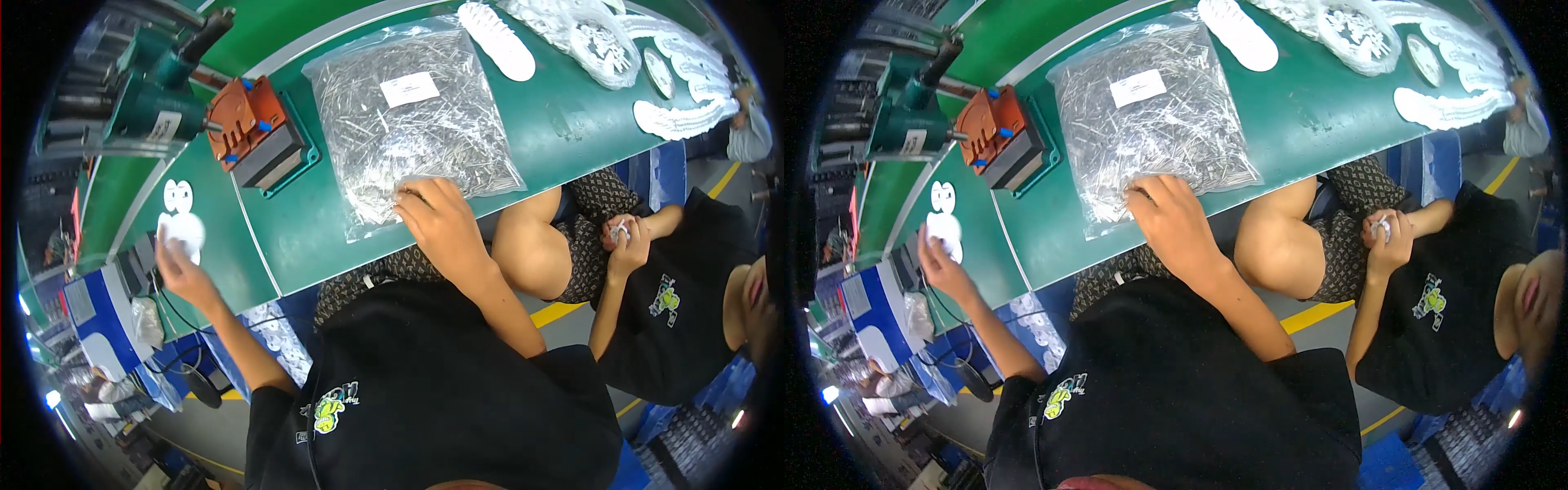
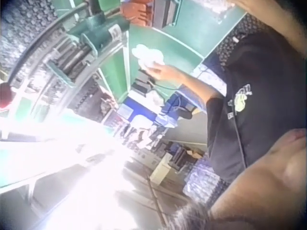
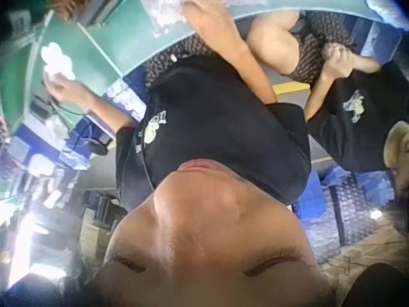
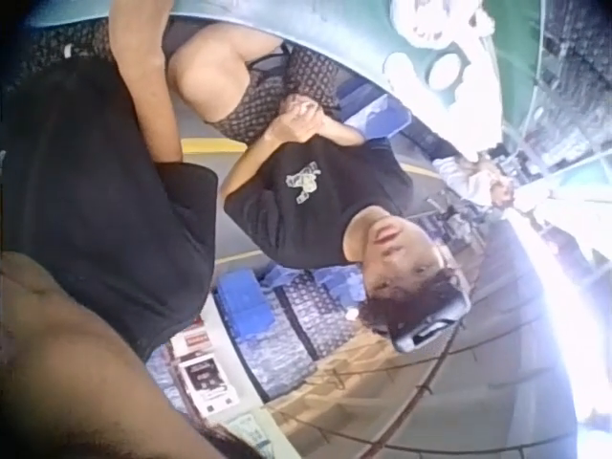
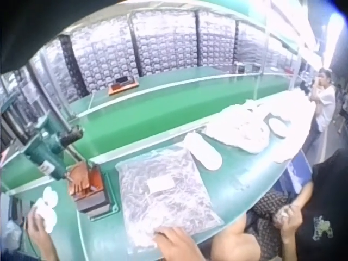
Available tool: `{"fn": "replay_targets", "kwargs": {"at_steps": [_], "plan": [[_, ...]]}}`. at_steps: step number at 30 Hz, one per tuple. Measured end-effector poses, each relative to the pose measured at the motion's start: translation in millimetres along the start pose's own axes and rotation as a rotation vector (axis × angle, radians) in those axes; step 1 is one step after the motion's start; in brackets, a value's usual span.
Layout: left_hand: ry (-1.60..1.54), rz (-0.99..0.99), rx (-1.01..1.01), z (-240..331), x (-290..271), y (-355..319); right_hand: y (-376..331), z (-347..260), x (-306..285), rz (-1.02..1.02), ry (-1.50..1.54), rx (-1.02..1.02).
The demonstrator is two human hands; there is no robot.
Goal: The person assembles small white electronic components by hand, then presses them using a manual hand press.
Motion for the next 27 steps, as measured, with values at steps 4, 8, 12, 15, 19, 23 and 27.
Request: {"fn": "replay_targets", "kwargs": {"at_steps": [4,8,12,15,19,23,27], "plan": [[-0.22,-0.184,-0.286,37.6,14.8,-83.9,4.7,-1.6,5.0,-0.021,-0.04,-0.001],[-0.355,-0.34,-0.448,49.5,18.2,-114.3,2.8,-1.5,10.2,-0.03,-0.038,-0.036],[-0.413,-0.461,-0.458,69.1,27.5,-114.4,-1.4,-1.6,13.5,0.022,-0.078,-0.048],[-0.478,-0.6,-0.477,70.4,31.5,-112.6,-4.7,-1.0,12.8,0.059,-0.084,-0.052],[-0.688,-0.847,-0.535,81.9,35.4,-110.3,-10.8,-5.0,6.1,0.162,-0.049,-0.057],[-0.648,-0.912,-0.568,84.2,35.2,-106.0,-17.5,-20.4,-12.0,0.259,0.189,0.17],[-0.56,-0.903,-0.548,72.9,39.5,-99.0,-21.0,-15.6,-19.0,0.157,1.355,0.938]]}}
Point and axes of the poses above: each hand's wrist, its own y-axis towards the middle knuckle, its own x-axis out of the palm, z = x × y, the point moved 1 cm from there along y, towards the middle knuckle, and after that the axes turned 6 degrees about z, right-handed, at the moved point
